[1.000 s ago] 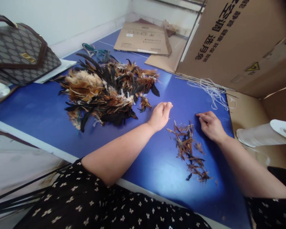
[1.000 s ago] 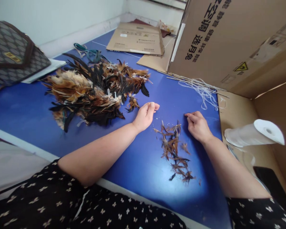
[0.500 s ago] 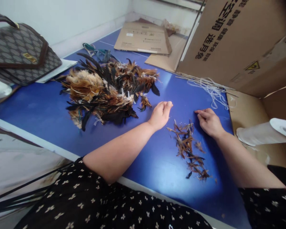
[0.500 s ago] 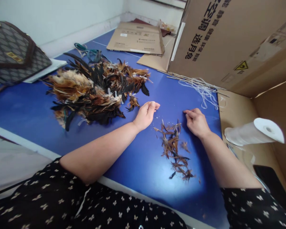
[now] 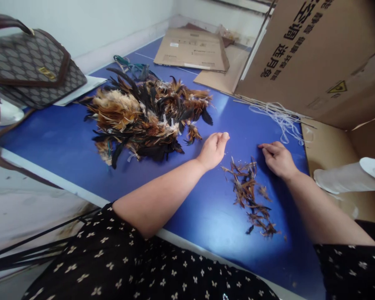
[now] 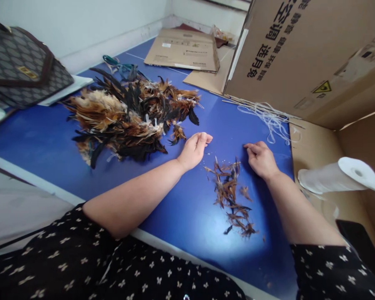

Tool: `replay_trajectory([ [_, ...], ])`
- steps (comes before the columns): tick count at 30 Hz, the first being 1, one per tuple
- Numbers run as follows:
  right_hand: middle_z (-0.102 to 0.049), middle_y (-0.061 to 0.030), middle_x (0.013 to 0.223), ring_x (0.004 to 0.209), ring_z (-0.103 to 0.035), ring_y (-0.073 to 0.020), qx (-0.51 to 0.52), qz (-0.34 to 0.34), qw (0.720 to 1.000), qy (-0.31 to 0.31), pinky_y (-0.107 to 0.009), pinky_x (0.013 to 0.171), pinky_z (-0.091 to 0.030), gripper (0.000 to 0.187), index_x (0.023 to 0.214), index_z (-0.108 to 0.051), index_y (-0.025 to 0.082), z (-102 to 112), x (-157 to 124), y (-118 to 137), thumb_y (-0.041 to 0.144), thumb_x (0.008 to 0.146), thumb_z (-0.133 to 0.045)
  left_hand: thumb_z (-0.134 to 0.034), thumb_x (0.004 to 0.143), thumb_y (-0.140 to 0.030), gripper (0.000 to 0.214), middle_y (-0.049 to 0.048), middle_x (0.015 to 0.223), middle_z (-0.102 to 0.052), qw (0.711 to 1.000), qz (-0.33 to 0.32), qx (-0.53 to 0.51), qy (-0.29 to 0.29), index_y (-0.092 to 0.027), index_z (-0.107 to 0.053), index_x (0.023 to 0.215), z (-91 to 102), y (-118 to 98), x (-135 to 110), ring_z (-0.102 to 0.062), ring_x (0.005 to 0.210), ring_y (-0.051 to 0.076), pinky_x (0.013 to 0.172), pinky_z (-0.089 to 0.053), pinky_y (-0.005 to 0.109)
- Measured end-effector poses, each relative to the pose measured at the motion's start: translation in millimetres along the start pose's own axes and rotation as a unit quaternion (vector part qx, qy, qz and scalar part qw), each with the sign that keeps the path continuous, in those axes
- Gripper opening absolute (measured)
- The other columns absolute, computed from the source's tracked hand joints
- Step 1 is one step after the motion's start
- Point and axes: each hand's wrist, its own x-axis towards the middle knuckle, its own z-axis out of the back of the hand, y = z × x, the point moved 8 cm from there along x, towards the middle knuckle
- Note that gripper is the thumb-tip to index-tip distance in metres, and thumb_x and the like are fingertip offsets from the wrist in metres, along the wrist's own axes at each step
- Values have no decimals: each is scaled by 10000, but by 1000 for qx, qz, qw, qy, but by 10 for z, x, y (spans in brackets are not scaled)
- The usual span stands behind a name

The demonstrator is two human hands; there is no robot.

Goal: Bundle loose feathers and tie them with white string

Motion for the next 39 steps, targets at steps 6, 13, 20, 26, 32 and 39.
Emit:
replay_trajectory([
  [6, -771, -148, 1131, 1099, -768, -341, -2, 8, 1000, 9, -571, 1096, -652, 426, 1238, -897, 267, 5, -25, -14, 502, 1123, -561, -321, 1093, -923, 813, 143, 1046, -784, 1000, -11, 21, 10, -236, -729, 947, -24, -21, -1, -748, 1041, 270, 1101, -633, 498],
  [13, -759, -139, 1112, 1076, -770, -322, 2, 6, 1000, 6, -554, 1110, -647, 426, 1173, -910, 252, -17, -17, -42, 509, 1118, -574, -330, 1106, -906, 802, 149, 1074, -782, 1000, -11, 11, 12, -223, -734, 987, -20, -28, 2, -748, 1064, 272, 1107, -627, 500],
  [20, -772, -152, 1143, 1115, -772, -344, 5, 7, 1000, 0, -581, 1109, -660, 438, 1254, -903, 267, -19, 15, -49, 512, 1103, -574, -326, 1114, -896, 783, 139, 1057, -774, 1000, -15, 17, 13, -231, -715, 971, -13, -60, -3, -743, 1059, 266, 1089, -614, 485],
  [26, -787, -159, 1152, 1122, -786, -342, 2, 3, 1000, 1, -579, 1122, -659, 414, 1161, -903, 248, 6, 49, -59, 493, 1096, -576, -308, 1114, -899, 782, 129, 996, -750, 999, -33, 32, 16, -239, -675, 911, -28, -79, -1, -733, 1038, 268, 1091, -593, 491],
  [32, -799, -141, 1085, 1079, -790, -331, 2, 8, 1000, 18, -585, 1132, -658, 429, 1088, -900, 268, 33, 64, -34, 546, 1109, -573, -303, 1105, -914, 790, 125, 991, -749, 999, -22, 25, 13, -242, -665, 900, -30, -49, 3, -727, 1045, 265, 1082, -601, 484],
  [39, -768, -167, 1492, 1410, -727, -356, 5, 26, 1000, 15, -615, 1281, -565, 574, 1546, -776, 285, 224, -285, 119, 592, 1170, -468, -315, 1108, -907, 796, 138, 1049, -780, 1000, -18, 18, 5, -236, -716, 960, -19, -55, 3, -741, 1057, 263, 1087, -619, 481],
])
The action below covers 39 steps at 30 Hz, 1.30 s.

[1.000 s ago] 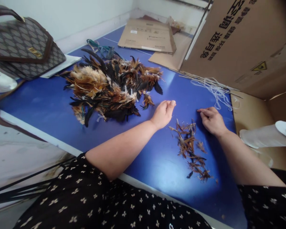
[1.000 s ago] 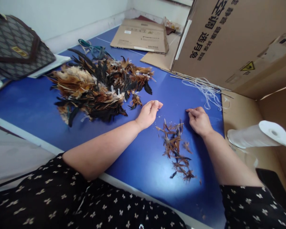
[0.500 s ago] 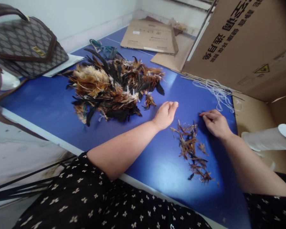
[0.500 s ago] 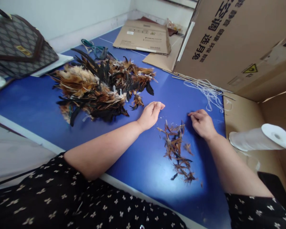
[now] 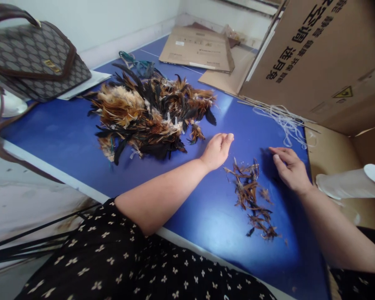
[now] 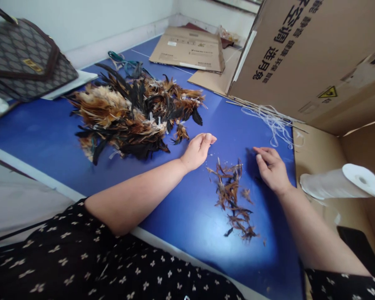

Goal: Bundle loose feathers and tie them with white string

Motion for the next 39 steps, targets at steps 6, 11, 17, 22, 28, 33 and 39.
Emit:
replay_trajectory([
  [6, -477, -149, 1886, 1807, -293, -485, -173, -62, 980, 74, -869, 1415, -162, 704, 1782, -547, 291, -36, -16, -242, 617, 1195, -335, -303, 1102, -919, 804, 137, 1039, -784, 1000, -5, 12, 4, -240, -707, 950, -2, 3, 8, -742, 1045, 264, 1082, -613, 489],
  [11, -231, -181, 1980, 1838, -216, -440, -190, -64, 979, 33, -803, 1454, -143, 754, 1911, -241, 257, 55, 52, -277, 546, 1217, -311, -291, 1099, -925, 800, 124, 965, -755, 1000, -10, 18, 8, -251, -663, 882, -1, -24, 13, -734, 1027, 270, 1082, -596, 501],
  [17, -413, -79, 1927, 1808, -345, -345, -125, 38, 981, 147, -698, 1458, -307, 693, 1883, -325, 356, -375, 41, -86, 529, 1213, -305, -296, 1100, -924, 804, 138, 1023, -773, 1000, 0, 15, 16, -243, -677, 909, 4, -37, 8, -739, 1042, 265, 1093, -602, 493],
  [22, -318, -251, 1937, 1803, -238, -569, -178, -107, 978, 2, -905, 1401, -113, 839, 1826, -460, 178, 66, 177, -465, 683, 1160, -393, -310, 1098, -925, 814, 141, 1017, -780, 1000, -2, 16, 8, -237, -709, 924, 15, -39, 3, -746, 1047, 271, 1113, -606, 503],
  [28, -227, -153, 1987, 1851, -197, -378, -90, -2, 993, 75, -722, 1469, -223, 735, 1866, -382, 257, -274, 345, -191, 572, 1214, -252, -353, 1060, -959, 850, 174, 1167, -833, 998, 52, -39, -14, -223, -777, 1036, 12, 88, 16, -798, 1120, 278, 1037, -670, 467],
  [33, -253, -151, 1971, 1847, -196, -381, -66, 54, 985, 149, -733, 1472, -202, 790, 1904, -273, 243, -757, 735, 186, 610, 1205, -286, -304, 1044, -975, 909, 188, 1141, -852, 980, 144, -116, -72, -192, -764, 1058, 88, 256, 74, -833, 1085, 264, 992, -701, 439],
  [39, -212, -32, 1979, 1852, -168, -316, -8, 179, 950, 256, -686, 1493, -182, 750, 1904, -238, 345, -839, 499, 981, 624, 1212, -308, -182, 1045, -983, 985, 196, 1105, -846, 962, 180, -149, -139, -180, -753, 1050, 242, 345, 145, -838, 1035, 247, 959, -707, 424],
])
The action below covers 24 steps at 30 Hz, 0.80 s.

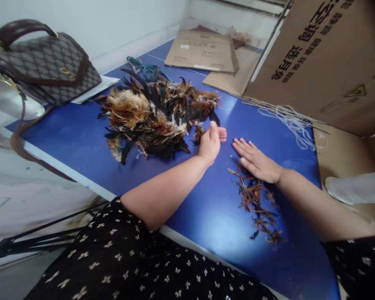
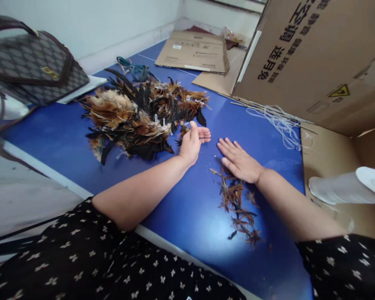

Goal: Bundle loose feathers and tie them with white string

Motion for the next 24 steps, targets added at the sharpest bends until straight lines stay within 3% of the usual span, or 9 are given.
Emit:
replay_trajectory([
  [4, -334, 15, 1942, 1836, -225, -319, 91, 57, 992, 62, -722, 1494, -161, 673, 1869, -337, 421, 120, -355, 424, 602, 1221, -320, -209, 1053, -978, 962, 174, 1027, -841, 999, -6, -31, -39, -187, -753, 998, 111, -46, 71, -829, 962, 233, 928, -707, 414],
  [6, -384, 24, 1924, 1814, -304, -322, 109, 36, 993, 35, -707, 1506, -151, 670, 1862, -358, 433, 286, -477, 515, 613, 1218, -328, -198, 1051, -978, 961, 160, 999, -835, 998, -1, -31, -60, -193, -747, 975, 174, -76, 115, -822, 933, 218, 918, -703, 392],
  [9, -281, 43, 1959, 1825, -268, -334, 95, 8, 995, -43, -683, 1523, -124, 688, 1881, -303, 437, 382, -531, 800, 593, 1214, -369, -221, 1045, -986, 949, 153, 1016, -834, 996, 7, -33, -89, -196, -743, 971, 277, -138, 205, -820, 934, 202, 904, -692, 354],
  [11, -179, 34, 1978, 1840, -210, -349, 78, 34, 995, -44, -689, 1524, -135, 753, 1904, -203, 423, 156, -486, 1231, 570, 1206, -445, -264, 1056, -974, 928, 158, 1030, -835, 992, 11, -56, -111, -188, -752, 987, 365, -178, 272, -822, 951, 210, 897, -691, 358],
  [15, -79, -80, 1974, 1846, -181, -366, 74, 134, 988, -17, -652, 1520, -230, 1021, 1906, 78, 319, -572, -280, 2206, 620, 1170, -562, -338, 1074, -952, 894, 150, 1003, -814, 984, 29, -74, -157, -174, -776, 1034, 574, -259, 388, -821, 968, 233, 873, -689, 385],
  [17, -106, -117, 1972, 1848, -155, -372, 57, 155, 986, -17, -659, 1524, -197, 1055, 1885, 170, 280, -810, -128, 2397, 634, 1181, -529, -356, 1080, -945, 884, 139, 988, -804, 981, 23, -77, -174, -173, -786, 1064, 676, -323, 430, -820, 971, 234, 849, -679, 373],
  [19, -83, -117, 1977, 1850, -113, -390, 21, 115, 993, -36, -693, 1523, -144, 1029, 1867, 230, 275, -876, 49, 2244, 615, 1197, -474, -324, 1092, -936, 892, 124, 970, -795, 978, 23, -84, -190, -173, -787, 1078, 757, -360, 455, -817, 953, 221, 820, -665, 344],
  [24, 64, -69, 1982, 1821, -42, -528, -54, -38, 989, -135, -862, 1460, -29, 1103, 1798, 372, 320, -638, 318, 1308, 675, 1169, -462, -227, 1121, -900, 907, 92, 884, -777, 974, 43, -103, -199, -178, -769, 1033, 773, -311, 456, -781, 832, 176, 725, -621, 280],
])
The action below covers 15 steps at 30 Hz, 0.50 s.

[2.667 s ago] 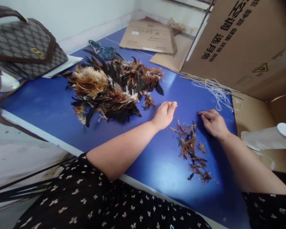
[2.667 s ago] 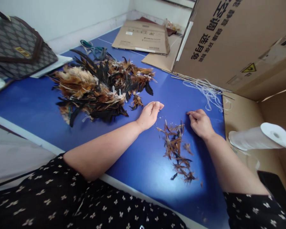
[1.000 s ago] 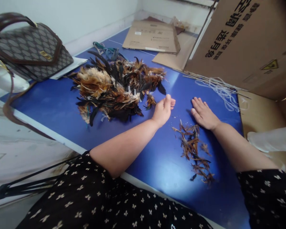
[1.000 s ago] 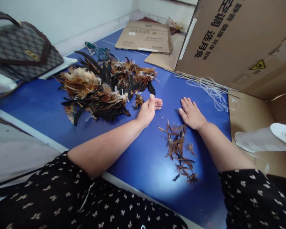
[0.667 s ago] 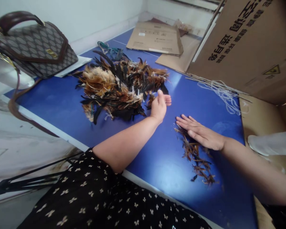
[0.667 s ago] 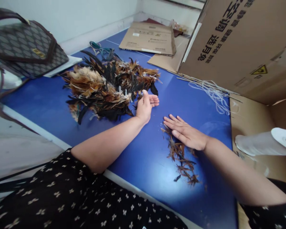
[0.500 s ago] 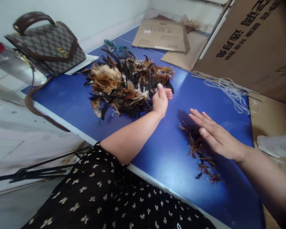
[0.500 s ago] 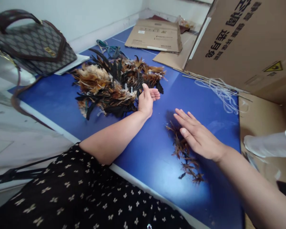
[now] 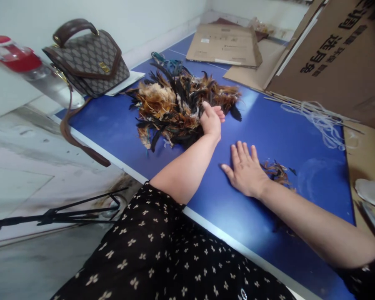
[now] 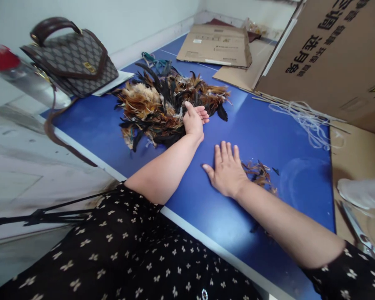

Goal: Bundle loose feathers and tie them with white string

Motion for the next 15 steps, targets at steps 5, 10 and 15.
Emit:
replay_trajectory([
  [5, 130, -62, 1976, 1815, -31, -561, -13, -30, 999, 1, -890, 1408, 107, 1086, 1840, 314, 336, -168, 338, -297, 755, 1152, -415, -266, 1134, -874, 856, 79, 831, -772, 998, -19, 34, 39, -199, -775, 995, -91, 60, -50, -763, 785, 171, 713, -611, 281],
  [10, -79, -139, 1995, 1836, -71, -527, 7, -93, 994, 64, -745, 1435, 188, 1132, 1933, -46, 223, -166, 442, -703, 853, 1096, -476, -263, 1147, -847, 825, 76, 856, -772, 996, -21, 58, 59, -210, -756, 969, -100, 83, -86, -783, 815, 176, 725, -603, 289],
  [15, -80, -3, 1997, 1844, -128, -474, 14, -144, 987, 63, -731, 1483, 97, 925, 1933, -86, 337, 556, -352, -1142, 769, 1158, -350, -263, 1117, -887, 823, 71, 836, -746, 990, -32, 98, 98, -220, -705, 923, -189, 143, -98, -725, 783, 171, 726, -579, 313],
])
